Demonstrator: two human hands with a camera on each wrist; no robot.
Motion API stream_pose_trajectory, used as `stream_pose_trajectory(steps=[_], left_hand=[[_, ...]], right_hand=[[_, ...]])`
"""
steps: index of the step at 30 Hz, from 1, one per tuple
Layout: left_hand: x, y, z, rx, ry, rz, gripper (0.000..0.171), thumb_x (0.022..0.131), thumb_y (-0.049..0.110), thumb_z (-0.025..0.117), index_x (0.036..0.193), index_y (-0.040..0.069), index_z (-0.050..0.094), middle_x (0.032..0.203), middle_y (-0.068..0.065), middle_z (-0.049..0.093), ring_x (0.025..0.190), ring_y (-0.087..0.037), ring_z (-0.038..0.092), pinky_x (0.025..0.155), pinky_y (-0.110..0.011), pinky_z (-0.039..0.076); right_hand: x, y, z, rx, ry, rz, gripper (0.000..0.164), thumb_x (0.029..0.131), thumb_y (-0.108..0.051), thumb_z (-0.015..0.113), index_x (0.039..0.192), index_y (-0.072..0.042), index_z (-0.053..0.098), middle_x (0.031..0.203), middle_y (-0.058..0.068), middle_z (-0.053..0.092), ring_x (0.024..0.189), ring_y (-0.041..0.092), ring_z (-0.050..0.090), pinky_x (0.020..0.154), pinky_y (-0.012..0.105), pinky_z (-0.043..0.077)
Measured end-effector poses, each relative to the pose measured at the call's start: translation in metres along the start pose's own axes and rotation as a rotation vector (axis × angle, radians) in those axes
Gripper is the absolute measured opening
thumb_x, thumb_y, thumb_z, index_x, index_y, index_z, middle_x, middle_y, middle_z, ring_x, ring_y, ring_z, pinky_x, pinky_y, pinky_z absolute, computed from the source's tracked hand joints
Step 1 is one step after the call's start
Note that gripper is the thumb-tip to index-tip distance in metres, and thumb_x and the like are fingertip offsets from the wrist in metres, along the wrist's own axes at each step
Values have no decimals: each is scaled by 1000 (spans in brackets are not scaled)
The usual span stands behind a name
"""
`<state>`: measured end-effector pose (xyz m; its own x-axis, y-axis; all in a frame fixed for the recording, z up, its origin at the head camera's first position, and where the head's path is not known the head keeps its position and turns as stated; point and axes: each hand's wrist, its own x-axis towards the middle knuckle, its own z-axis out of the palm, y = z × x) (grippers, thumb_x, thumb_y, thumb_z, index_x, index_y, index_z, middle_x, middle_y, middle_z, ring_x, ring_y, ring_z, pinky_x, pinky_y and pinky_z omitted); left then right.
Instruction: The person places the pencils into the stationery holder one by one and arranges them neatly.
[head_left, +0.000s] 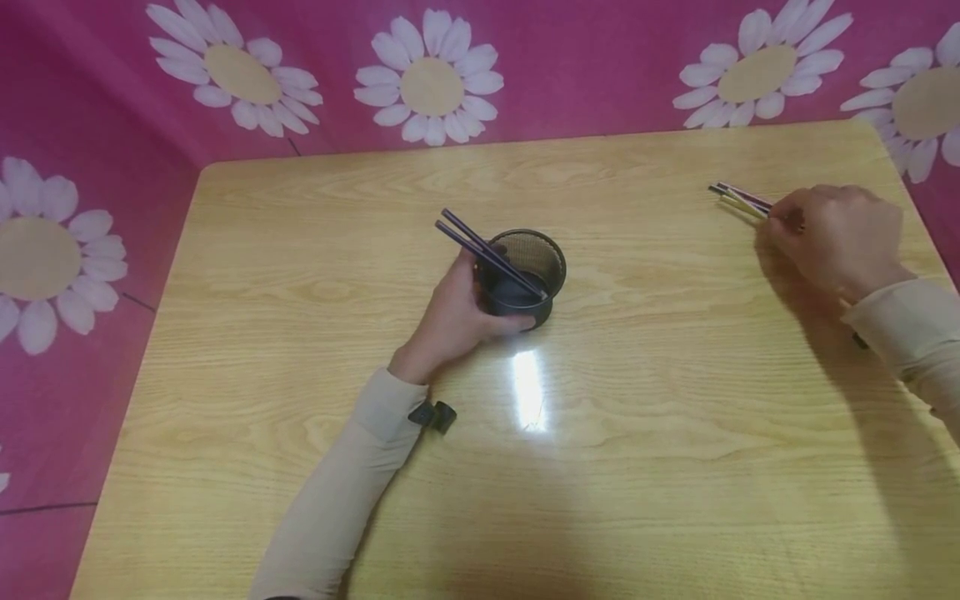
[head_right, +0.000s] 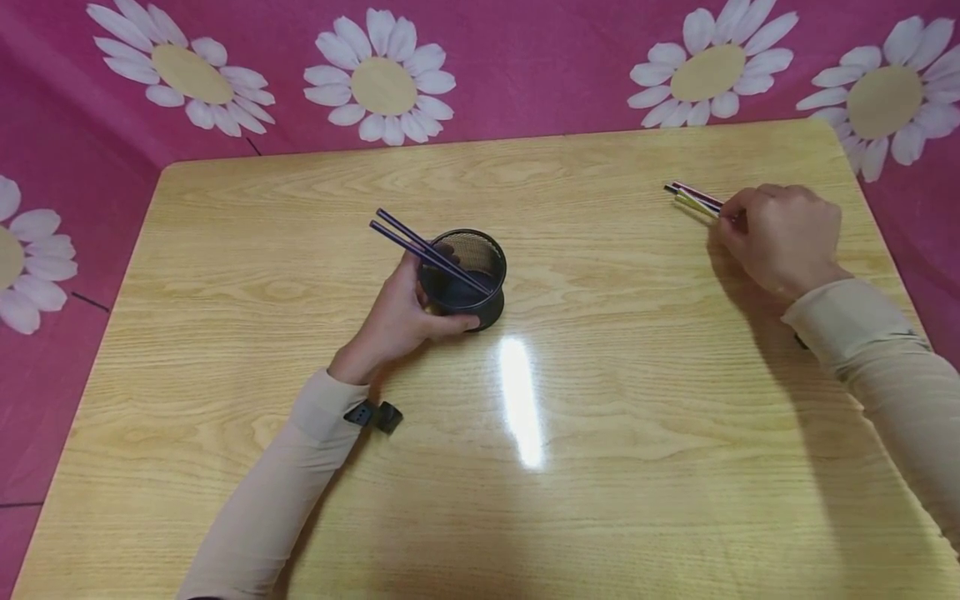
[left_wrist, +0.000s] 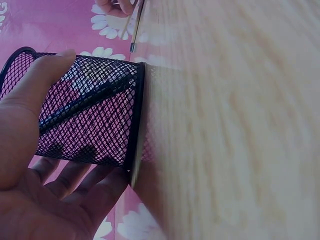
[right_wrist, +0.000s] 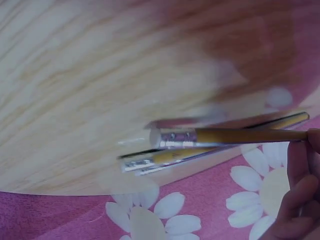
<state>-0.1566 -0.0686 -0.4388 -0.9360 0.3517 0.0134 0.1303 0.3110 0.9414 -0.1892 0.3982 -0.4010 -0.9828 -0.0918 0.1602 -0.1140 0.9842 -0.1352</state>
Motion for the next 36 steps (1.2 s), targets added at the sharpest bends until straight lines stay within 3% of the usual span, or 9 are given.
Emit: stream_pose_trajectory(steps=[11,13,18,21,23,25,29,32,36], left_hand=[[-4,9,0,9,3,13,105,71,16,104,156,6,43,150,-12,59,137,-23,56,117,-39,46],[1,-7,1,7,12,21,108,69,25,106,156,12,44,150,-6,60,136,-18,56,116,-37,47],[5,-18,2,-6,13,28,111,66,29,107,156,14,45,150,-5,59,137,-19,56,116,-39,47],[-2,4,-1,5,5,8,108,68,21,105,155,7,44,150,-13,59,137,-26,56,117,-41,47],[-2,5,0,8,5,2,108,68,20,105,155,7,44,150,-12,59,136,-26,56,117,-40,47],[-2,5,0,7,3,0,108,68,20,105,156,7,44,150,-12,59,136,-25,56,117,-40,47],[0,0,1,14,4,-7,108,68,21,106,156,8,44,150,-10,60,136,-24,57,117,-40,46],[1,-2,1,17,2,-13,108,68,22,106,155,7,45,149,-11,60,137,-25,56,118,-41,46],[0,0,0,14,1,-17,108,68,23,106,155,7,45,149,-11,60,137,-25,56,117,-41,47]], right_hand=[[-2,-19,-8,101,58,1,23,99,-20,71,108,-1,80,103,22,78,79,43,64,55,52,34],[-3,-24,-8,121,88,-13,22,99,-21,71,107,-2,81,102,20,79,73,38,61,54,49,32],[-5,-38,-10,192,160,-43,21,99,-22,73,106,-5,83,97,18,79,66,-7,43,59,40,30],[-6,-47,-10,252,223,-75,20,98,-22,75,105,-4,83,90,17,77,68,-21,32,63,32,28],[-7,-51,-9,295,281,-105,19,96,-20,77,104,-4,84,81,8,73,68,-22,34,63,27,26],[-7,-56,-9,339,333,-130,19,95,-20,79,104,-4,84,76,-10,68,67,-23,35,63,25,26],[-7,-69,-11,420,381,-140,17,94,-17,81,103,-3,85,83,-45,52,67,-21,39,65,21,29],[-8,-79,-15,474,392,-129,15,94,-13,82,104,-2,85,90,-51,53,69,-19,43,66,16,31],[-9,-92,-18,515,395,-136,13,94,-9,84,105,-2,85,92,-47,57,69,-13,47,63,13,33]])
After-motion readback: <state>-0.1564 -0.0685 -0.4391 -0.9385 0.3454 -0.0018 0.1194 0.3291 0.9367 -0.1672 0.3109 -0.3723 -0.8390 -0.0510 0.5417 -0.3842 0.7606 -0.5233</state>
